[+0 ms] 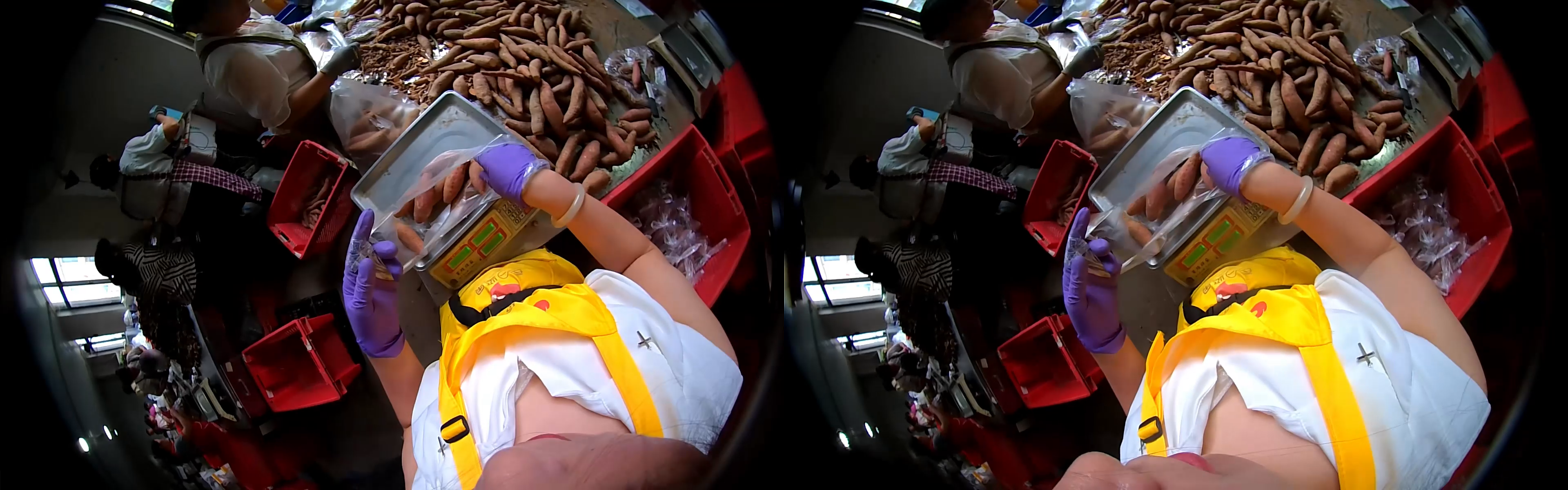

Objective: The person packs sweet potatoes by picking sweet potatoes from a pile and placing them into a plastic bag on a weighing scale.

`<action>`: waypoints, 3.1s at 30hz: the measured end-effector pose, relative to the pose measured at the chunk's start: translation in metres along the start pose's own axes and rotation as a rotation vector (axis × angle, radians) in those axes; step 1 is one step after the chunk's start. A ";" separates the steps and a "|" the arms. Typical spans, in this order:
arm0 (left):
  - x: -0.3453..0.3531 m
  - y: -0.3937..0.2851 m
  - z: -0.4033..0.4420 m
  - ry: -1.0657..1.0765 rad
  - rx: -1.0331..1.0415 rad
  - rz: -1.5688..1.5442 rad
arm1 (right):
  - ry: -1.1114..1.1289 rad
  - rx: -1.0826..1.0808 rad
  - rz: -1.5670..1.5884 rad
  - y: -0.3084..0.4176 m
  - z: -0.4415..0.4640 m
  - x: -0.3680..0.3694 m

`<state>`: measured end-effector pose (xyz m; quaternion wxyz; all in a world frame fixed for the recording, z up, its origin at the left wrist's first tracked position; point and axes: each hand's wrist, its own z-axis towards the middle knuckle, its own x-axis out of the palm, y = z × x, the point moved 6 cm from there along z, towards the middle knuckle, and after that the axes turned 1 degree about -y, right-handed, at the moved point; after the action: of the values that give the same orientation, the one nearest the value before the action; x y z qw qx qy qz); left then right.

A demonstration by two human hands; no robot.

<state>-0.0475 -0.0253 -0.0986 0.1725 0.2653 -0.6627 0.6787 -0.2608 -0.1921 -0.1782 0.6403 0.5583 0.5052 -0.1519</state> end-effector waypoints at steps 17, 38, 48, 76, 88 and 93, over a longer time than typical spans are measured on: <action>0.008 -0.007 0.004 0.081 0.068 0.153 | 0.289 -0.370 0.745 0.073 -0.019 0.042; 0.015 0.001 0.002 0.058 0.038 0.223 | 0.034 -0.276 -0.022 0.009 -0.010 0.035; 0.024 0.002 -0.004 0.081 0.022 0.264 | 0.215 0.027 0.092 -0.006 -0.012 0.046; 0.036 -0.109 -0.047 0.071 0.268 0.087 | -0.188 -0.170 1.109 -0.019 0.023 -0.033; -0.051 -0.171 -0.165 -0.538 0.450 0.531 | -0.732 -0.338 0.014 -0.048 0.042 -0.022; -0.097 -0.176 -0.213 -0.680 0.477 0.389 | -0.539 -0.003 0.582 -0.134 0.048 -0.022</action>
<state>0.1046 0.2085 -0.0096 -0.2516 0.3759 -0.5446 0.7063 -0.3492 -0.2860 -0.2422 0.7672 0.6172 0.1401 -0.1044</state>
